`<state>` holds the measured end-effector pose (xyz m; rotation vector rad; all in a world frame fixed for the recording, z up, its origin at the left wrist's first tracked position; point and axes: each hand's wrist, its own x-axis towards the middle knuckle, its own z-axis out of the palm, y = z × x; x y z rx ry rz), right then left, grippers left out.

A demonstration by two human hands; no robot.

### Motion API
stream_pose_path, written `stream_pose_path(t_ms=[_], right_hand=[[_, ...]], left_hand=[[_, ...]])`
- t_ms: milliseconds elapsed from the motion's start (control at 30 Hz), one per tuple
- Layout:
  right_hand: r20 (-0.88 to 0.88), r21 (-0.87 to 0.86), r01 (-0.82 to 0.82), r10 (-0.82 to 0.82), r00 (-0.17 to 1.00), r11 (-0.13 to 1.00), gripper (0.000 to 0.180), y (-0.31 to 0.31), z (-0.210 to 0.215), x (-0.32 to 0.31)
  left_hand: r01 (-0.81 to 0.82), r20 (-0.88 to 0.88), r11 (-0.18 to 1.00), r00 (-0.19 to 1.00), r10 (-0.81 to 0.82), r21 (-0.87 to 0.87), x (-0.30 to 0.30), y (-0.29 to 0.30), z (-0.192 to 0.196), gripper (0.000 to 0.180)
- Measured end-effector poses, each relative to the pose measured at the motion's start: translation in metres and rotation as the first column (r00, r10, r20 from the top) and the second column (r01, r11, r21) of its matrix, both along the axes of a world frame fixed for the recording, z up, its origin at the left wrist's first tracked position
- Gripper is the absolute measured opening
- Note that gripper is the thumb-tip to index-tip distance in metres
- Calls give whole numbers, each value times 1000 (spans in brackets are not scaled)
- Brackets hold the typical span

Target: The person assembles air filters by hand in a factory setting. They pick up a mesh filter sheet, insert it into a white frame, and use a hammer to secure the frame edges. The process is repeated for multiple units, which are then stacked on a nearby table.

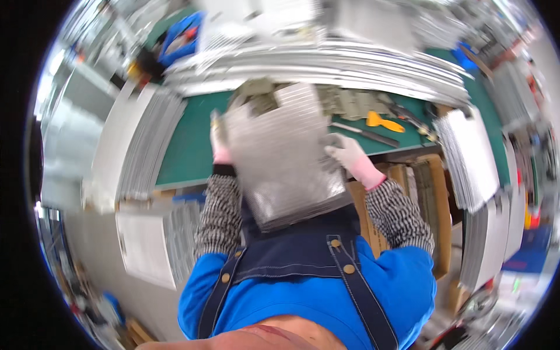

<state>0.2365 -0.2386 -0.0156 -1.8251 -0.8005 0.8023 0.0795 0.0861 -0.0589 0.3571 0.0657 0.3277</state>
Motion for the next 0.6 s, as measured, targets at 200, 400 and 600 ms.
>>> stream_pose_path(t_ms=[200, 400, 600], right_hand=[[698, 186, 385, -397, 595, 904, 39, -1, 102, 169], [793, 70, 808, -524, 311, 585, 76, -16, 93, 363], [938, -31, 893, -295, 182, 450, 85, 11, 99, 359]], left_hand=[[-238, -335, 870, 853, 400, 432, -2, 5, 4, 73], [-163, -81, 934, 977, 198, 317, 9, -16, 21, 93], [-175, -129, 935, 966, 224, 310, 7, -7, 6, 93]])
